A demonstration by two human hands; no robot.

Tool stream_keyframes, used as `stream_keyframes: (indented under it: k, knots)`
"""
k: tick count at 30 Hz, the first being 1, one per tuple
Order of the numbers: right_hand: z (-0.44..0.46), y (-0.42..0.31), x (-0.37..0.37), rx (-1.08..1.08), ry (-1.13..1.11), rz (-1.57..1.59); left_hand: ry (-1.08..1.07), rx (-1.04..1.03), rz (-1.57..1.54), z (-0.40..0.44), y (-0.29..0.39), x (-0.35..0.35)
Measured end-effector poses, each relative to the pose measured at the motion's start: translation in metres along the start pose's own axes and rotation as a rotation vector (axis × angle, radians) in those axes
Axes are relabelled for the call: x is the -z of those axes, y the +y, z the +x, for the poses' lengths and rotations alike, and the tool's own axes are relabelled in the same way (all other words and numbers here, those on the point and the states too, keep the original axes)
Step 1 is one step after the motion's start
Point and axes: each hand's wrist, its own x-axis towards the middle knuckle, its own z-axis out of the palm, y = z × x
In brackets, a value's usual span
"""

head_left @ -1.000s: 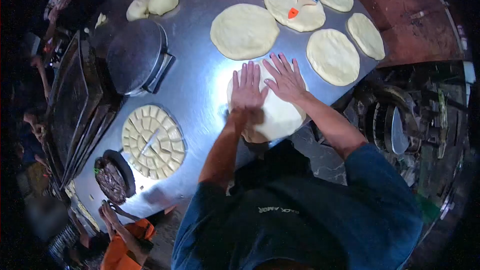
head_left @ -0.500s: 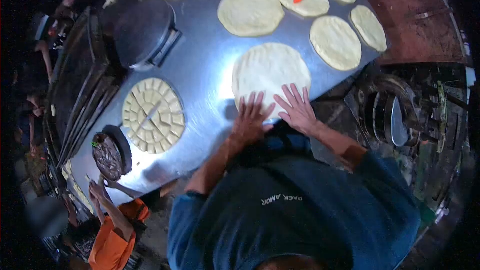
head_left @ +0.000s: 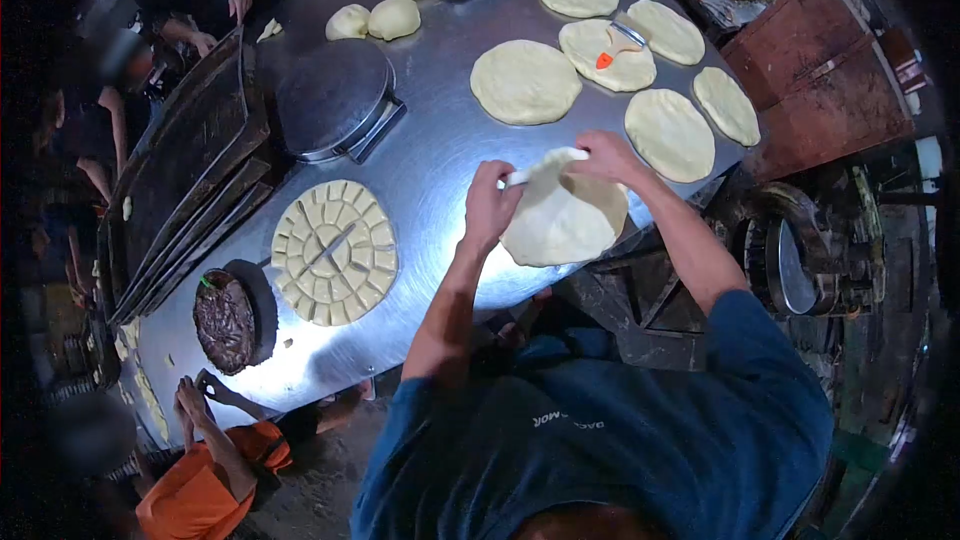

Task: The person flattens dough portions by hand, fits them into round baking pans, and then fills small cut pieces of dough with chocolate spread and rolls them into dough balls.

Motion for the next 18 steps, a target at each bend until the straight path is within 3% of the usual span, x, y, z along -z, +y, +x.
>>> stream_keyframes:
  k: [1, 2, 3, 4, 6, 7, 9, 12, 14, 16, 18]
  knots:
    - [-0.012, 0.002, -0.001, 0.111, 0.151, 0.076, 0.177, -0.030, -0.178, -0.008, -0.004, -0.013]
    - [-0.022, -0.001, -0.010, 0.108, 0.149, 0.075, 0.356, -0.053, -0.361, -0.014, -0.010, -0.025]
    - [-0.031, -0.005, -0.023, -0.017, 0.200, 0.140, 0.013, 0.216, -0.225, -0.016, -0.011, -0.030]
    - [-0.039, -0.011, -0.030, -0.138, 0.258, 0.206, -0.066, 0.133, -0.052, -0.016, -0.001, -0.026]
    - [-0.045, -0.009, -0.017, -0.123, 0.261, 0.178, 0.086, 0.056, -0.036, 0.001, -0.015, -0.032]
    - [-0.046, -0.005, -0.005, -0.125, 0.231, 0.156, 0.098, 0.040, -0.027, 0.008, -0.001, -0.013]
    - [-0.047, 0.011, 0.029, -0.071, 0.313, 0.250, 0.011, 0.047, -0.290, 0.017, 0.026, 0.031]
    - [-0.032, 0.010, 0.084, -0.026, 0.388, 0.299, -0.076, 0.005, -0.154, 0.055, 0.063, 0.063]
    - [-0.006, 0.010, 0.122, -0.080, 0.372, 0.225, -0.044, -0.067, -0.107, 0.094, 0.080, 0.082]
    - [0.027, 0.011, 0.159, -0.019, 0.480, 0.207, 0.093, -0.061, -0.147, 0.139, 0.093, 0.108]
    - [0.071, 0.018, 0.189, 0.128, 0.595, 0.147, 0.153, -0.230, -0.023, 0.184, 0.102, 0.139]
